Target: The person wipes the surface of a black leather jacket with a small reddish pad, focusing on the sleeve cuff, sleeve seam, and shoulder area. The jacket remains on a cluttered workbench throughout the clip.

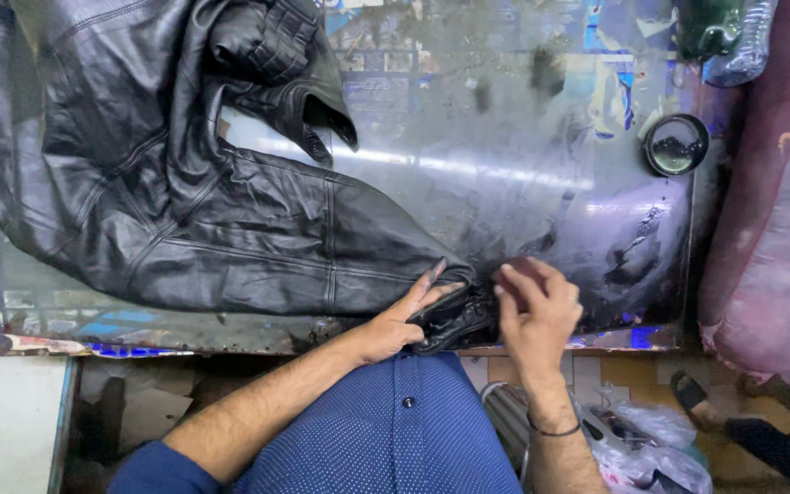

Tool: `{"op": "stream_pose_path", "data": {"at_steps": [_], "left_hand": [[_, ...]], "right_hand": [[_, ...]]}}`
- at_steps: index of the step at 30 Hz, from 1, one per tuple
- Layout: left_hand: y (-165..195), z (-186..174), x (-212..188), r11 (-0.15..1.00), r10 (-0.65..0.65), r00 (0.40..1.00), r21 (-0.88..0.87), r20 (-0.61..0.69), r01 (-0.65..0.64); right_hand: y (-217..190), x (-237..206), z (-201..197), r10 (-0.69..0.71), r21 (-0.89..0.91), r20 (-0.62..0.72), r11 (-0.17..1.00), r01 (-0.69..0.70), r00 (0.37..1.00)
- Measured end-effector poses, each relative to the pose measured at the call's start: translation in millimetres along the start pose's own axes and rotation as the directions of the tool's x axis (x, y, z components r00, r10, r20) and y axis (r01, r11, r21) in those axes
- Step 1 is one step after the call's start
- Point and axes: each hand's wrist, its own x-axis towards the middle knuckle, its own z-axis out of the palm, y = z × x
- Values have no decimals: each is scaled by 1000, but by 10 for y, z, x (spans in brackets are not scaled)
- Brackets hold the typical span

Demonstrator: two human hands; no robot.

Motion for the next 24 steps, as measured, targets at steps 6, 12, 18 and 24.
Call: {"op": "stream_pose_path", "data": {"at_steps": [6,12,18,24], "left_hand": [[319,178,-66,728,164,986,678,-30,-100],[637,335,70,619,286,938,785,-195,-25],[652,304,690,117,426,891,967,158,-227],[851,233,881,97,251,961,985,117,-146]], "right_hand": [[595,66,68,106,-308,-158,939,-150,982],[455,-448,-30,162,262,-392,963,-59,905],[91,-557,279,157,-14,-67,987,-158,985],[233,-342,446,299,624,-46,753,-206,953]]}}
